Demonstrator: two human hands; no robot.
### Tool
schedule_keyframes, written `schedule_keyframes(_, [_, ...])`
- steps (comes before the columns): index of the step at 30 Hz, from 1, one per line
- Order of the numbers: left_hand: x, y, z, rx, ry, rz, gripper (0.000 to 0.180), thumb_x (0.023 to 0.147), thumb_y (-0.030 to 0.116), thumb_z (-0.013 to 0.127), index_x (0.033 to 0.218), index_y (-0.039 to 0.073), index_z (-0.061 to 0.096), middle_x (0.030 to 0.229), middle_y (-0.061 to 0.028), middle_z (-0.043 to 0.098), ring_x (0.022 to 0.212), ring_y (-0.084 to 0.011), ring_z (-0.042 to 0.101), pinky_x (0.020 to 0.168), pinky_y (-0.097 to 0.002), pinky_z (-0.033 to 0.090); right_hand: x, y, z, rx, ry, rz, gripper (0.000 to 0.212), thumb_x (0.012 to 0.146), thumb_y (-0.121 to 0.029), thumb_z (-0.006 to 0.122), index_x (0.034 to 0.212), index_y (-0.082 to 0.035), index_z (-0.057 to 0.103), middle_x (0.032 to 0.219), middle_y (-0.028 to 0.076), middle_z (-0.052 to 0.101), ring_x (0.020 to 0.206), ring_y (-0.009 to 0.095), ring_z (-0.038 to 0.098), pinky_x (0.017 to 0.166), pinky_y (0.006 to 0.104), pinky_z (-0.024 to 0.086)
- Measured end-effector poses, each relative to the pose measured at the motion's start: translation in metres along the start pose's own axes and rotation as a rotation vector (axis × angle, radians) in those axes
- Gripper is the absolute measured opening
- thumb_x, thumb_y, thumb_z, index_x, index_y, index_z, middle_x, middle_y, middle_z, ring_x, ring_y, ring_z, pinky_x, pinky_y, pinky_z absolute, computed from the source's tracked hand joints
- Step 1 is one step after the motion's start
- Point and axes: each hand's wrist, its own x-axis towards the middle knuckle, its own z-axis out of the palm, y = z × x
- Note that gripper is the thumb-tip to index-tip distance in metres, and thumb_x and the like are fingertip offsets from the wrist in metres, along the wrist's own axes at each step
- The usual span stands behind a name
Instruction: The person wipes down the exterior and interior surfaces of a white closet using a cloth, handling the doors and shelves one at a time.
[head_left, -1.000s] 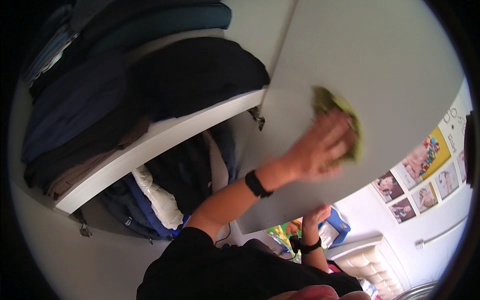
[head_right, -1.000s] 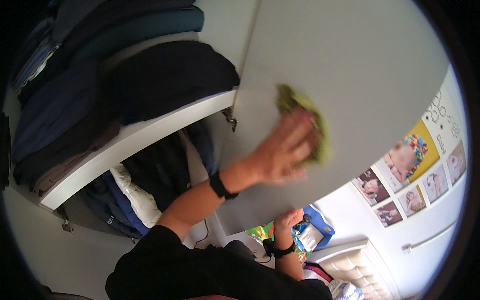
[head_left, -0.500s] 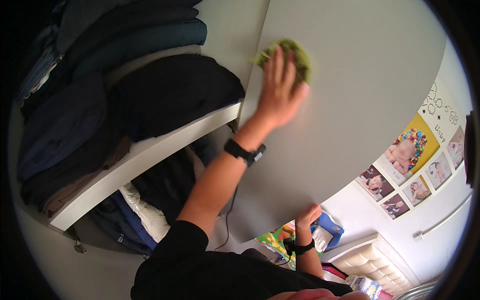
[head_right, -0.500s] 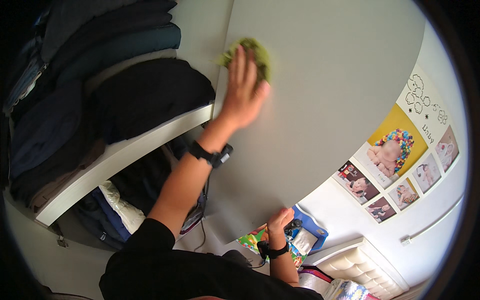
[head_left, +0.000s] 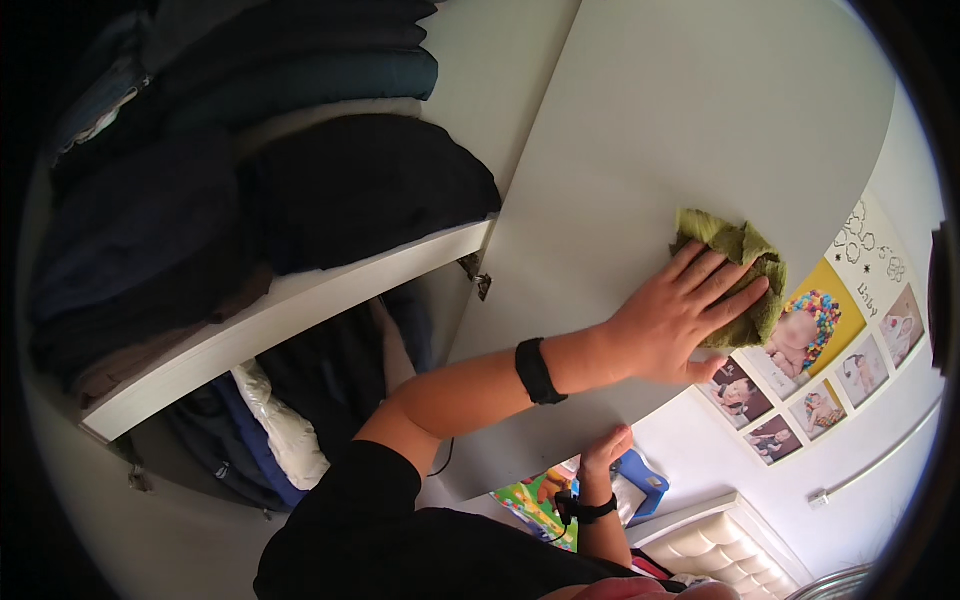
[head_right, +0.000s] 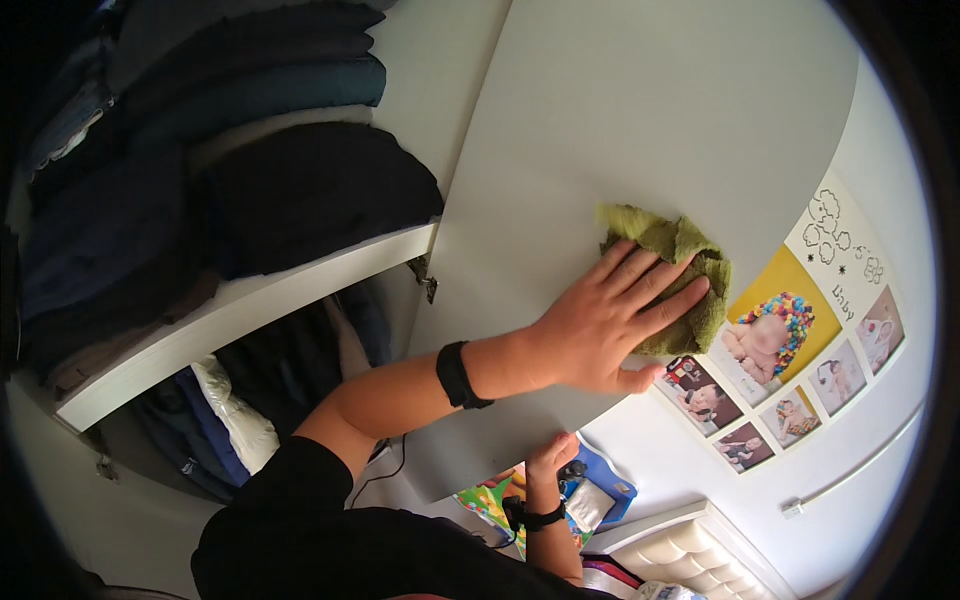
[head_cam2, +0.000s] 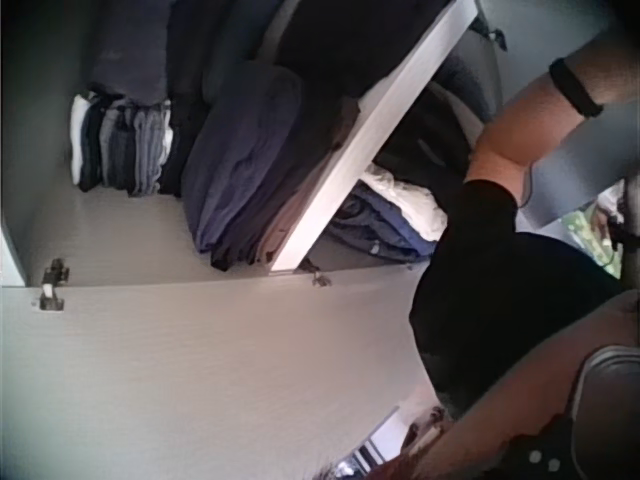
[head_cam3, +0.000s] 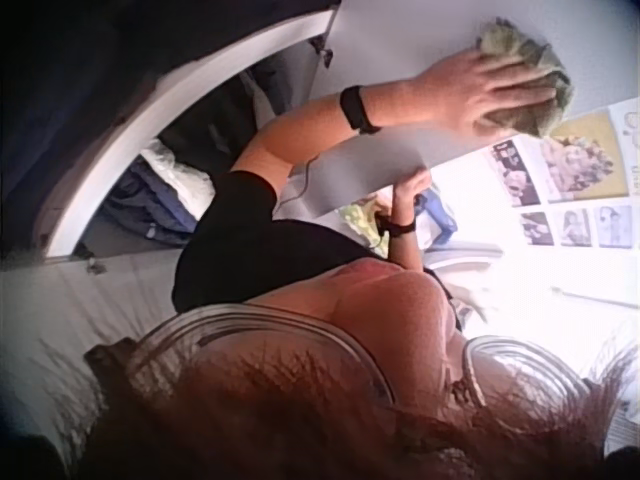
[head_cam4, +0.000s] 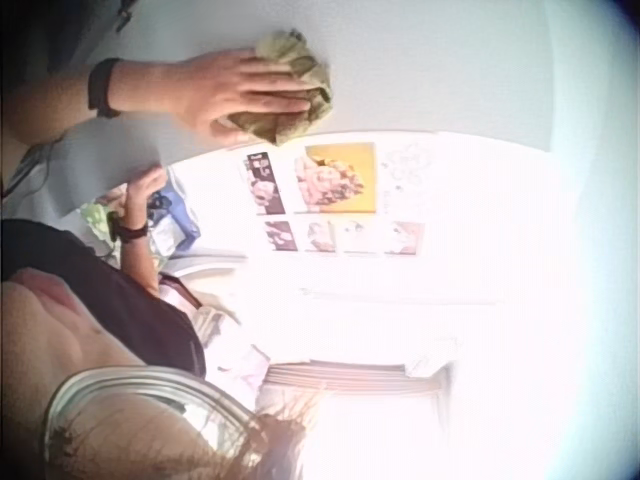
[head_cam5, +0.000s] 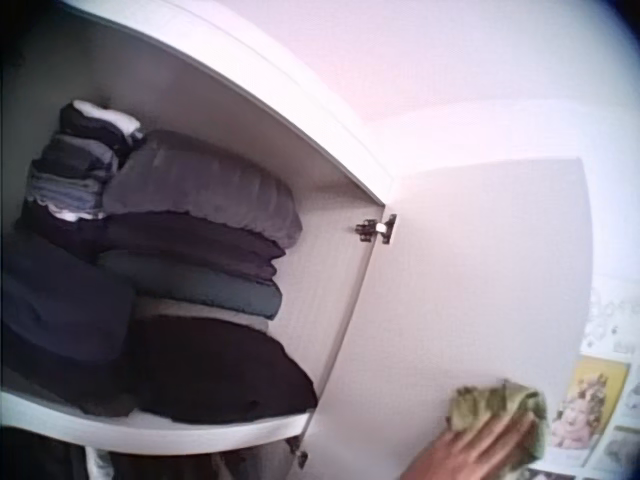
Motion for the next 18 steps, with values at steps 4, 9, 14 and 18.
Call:
schedule_keyframes(4, [0.015, -0.079, -0.025, 0.127, 0.152, -0.182, 0.082, 0.091, 0.053, 0.058, 0.152, 0.002, 0.039, 0.161, -0.0267, 0.028, 0.144, -0.0470, 0.033, 0.117, -0.0579, 0.029, 0.005, -0.007, 0.012, 0.026, 0.004, -0.023, 0.062, 0.109, -0.051, 0.035, 0.087, 0.001, 0.060, 0.073, 0.003, 0.061, 0.068, 0.013, 0.054, 0.059, 0.0314, 0.042])
schedule_keyframes(9, [0.010, -0.178, -0.045, 0.150, 0.239, -0.488, 0.077, 0.105, 0.046, 0.042, 0.160, -0.001, 0.017, 0.167, -0.0273, 0.005, 0.155, -0.0409, 0.005, 0.125, -0.0500, 0.011, 0.008, -0.010, 0.009, -0.033, 0.016, -0.079, 0.062, 0.109, -0.049, 0.035, 0.083, 0.001, 0.058, 0.070, 0.002, 0.058, 0.064, 0.013, 0.052, 0.056, 0.0312, 0.040])
schedule_keyframes(14, [0.015, -0.182, -0.039, 0.210, 0.357, -0.575, 0.066, 0.101, 0.036, 0.046, 0.151, -0.006, 0.034, 0.162, -0.0344, 0.014, 0.152, -0.0497, 0.013, 0.121, -0.0609, 0.018, 0.008, -0.012, 0.010, -0.011, 0.004, -0.074, 0.062, 0.109, -0.049, 0.033, 0.081, 0.001, 0.057, 0.068, 0.002, 0.057, 0.063, 0.013, 0.051, 0.055, 0.0312, 0.039])
schedule_keyframes(18, [0.033, -0.109, -0.019, 0.194, 0.423, -0.159, 0.057, 0.093, 0.029, 0.059, 0.137, -0.005, 0.049, 0.156, -0.0342, 0.030, 0.146, -0.0523, 0.027, 0.115, -0.0672, 0.026, 0.003, 0.000, 0.003, -0.017, -0.045, -0.013, 0.063, 0.109, -0.049, 0.033, 0.091, 0.002, 0.064, 0.073, 0.006, 0.065, 0.065, 0.016, 0.060, 0.059, 0.0309, 0.045])
